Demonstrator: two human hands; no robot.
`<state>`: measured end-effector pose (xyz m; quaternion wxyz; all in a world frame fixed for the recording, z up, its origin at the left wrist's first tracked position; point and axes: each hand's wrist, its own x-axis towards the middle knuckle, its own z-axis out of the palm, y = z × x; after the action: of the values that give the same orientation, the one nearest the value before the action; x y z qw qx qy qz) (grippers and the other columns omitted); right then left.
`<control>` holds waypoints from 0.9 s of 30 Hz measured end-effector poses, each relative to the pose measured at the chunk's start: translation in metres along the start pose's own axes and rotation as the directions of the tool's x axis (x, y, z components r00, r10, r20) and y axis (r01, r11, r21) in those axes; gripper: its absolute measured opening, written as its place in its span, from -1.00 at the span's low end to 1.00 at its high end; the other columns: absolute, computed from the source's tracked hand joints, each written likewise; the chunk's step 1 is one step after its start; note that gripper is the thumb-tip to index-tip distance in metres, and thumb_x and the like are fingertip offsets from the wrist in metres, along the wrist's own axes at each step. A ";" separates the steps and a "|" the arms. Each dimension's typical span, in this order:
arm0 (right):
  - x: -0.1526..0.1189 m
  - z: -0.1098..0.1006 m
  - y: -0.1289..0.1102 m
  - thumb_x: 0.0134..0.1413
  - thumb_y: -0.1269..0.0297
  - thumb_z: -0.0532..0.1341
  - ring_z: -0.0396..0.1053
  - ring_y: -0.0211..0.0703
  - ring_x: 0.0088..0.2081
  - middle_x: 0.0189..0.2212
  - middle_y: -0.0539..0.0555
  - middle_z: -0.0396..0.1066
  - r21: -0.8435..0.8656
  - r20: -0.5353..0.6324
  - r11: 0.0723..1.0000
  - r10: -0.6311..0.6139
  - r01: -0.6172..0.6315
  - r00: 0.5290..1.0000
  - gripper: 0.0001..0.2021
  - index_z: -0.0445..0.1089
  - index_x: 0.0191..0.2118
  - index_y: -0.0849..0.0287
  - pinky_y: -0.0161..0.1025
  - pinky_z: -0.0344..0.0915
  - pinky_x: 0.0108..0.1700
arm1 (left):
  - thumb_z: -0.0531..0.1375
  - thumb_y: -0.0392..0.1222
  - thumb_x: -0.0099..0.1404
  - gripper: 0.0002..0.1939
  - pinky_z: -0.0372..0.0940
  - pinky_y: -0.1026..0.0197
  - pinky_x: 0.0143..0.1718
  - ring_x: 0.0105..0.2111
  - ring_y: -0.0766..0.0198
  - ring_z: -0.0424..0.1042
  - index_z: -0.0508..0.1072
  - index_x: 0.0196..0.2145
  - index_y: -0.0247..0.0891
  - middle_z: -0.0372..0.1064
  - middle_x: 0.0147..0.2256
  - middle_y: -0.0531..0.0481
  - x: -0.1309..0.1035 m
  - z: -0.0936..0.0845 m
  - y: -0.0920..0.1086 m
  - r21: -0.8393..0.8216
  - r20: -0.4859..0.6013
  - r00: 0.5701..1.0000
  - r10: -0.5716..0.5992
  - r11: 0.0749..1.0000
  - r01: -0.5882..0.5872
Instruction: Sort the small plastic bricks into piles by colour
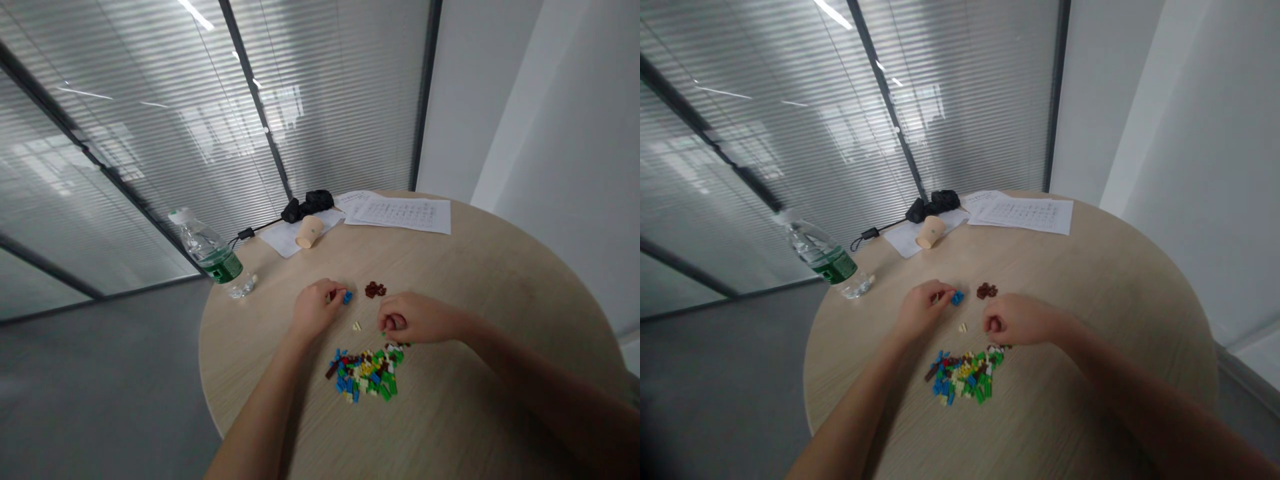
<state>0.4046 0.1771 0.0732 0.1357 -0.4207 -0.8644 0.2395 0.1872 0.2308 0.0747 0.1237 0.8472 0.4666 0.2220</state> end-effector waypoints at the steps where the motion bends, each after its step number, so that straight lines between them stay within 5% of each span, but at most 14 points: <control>1: 0.000 0.000 0.000 -0.16 0.41 0.18 0.25 -0.29 -0.48 -0.49 0.03 0.38 -0.002 0.003 1.000 0.003 -0.003 1.000 -0.90 0.43 -0.43 0.23 -0.38 0.12 -0.43 | 0.06 -0.17 0.22 -0.76 0.16 0.32 -0.38 -0.41 0.34 0.33 0.52 -0.30 -0.21 0.44 -0.38 0.02 0.000 0.000 0.000 -0.026 -0.007 1.000 -0.010 1.000 0.010; 5: 0.002 0.002 0.001 -0.12 0.43 0.16 0.23 -0.31 -0.49 -0.48 0.02 0.36 -0.002 0.010 1.000 -0.006 0.006 1.000 -0.91 0.41 -0.44 0.23 -0.39 0.10 -0.44 | 0.08 -0.15 0.19 -0.75 0.16 0.33 -0.42 -0.47 0.35 0.31 0.52 -0.31 -0.27 0.45 -0.41 0.00 0.001 0.000 0.001 -0.216 0.040 0.998 -0.055 0.974 0.063; 9: 0.004 0.000 0.001 -0.09 0.45 0.14 0.20 -0.31 -0.48 -0.50 0.00 0.31 -0.061 -0.142 0.996 -0.079 0.071 0.987 -0.91 0.38 -0.41 0.22 -0.37 0.09 -0.41 | 0.09 -0.12 0.18 -0.72 0.16 0.34 -0.45 -0.49 0.36 0.30 0.52 -0.33 -0.33 0.45 -0.42 -0.02 0.000 -0.001 0.007 -0.371 0.132 0.991 -0.024 0.926 0.072; 16: 0.003 -0.004 -0.005 -0.01 0.39 0.13 0.19 -0.30 -0.48 -0.49 0.01 0.29 -0.096 -0.447 0.979 -0.203 0.179 0.871 -0.95 0.33 -0.40 0.20 -0.36 0.12 -0.38 | 0.11 -0.03 0.19 -0.66 0.15 0.33 -0.46 -0.49 0.36 0.26 0.53 -0.34 -0.36 0.40 -0.48 -0.01 -0.007 -0.001 0.021 -0.516 0.306 0.948 0.090 0.853 0.086; 27: 0.007 0.008 -0.001 0.11 0.33 0.12 0.28 -0.26 -0.36 -0.43 0.04 0.36 -0.133 -0.462 0.953 -0.302 0.272 0.834 -0.90 0.34 -0.38 0.19 -0.32 0.19 -0.28 | 0.11 0.00 0.16 -0.64 -0.01 0.35 -0.53 -0.57 0.44 0.08 0.49 -0.48 -0.39 0.17 -0.61 0.10 -0.005 0.008 0.023 -0.588 0.291 0.949 0.117 0.805 0.081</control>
<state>0.3962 0.1803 0.0670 0.3658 -0.3363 -0.8642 0.0785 0.2061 0.2139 0.0760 0.4525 0.7944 0.3399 0.2205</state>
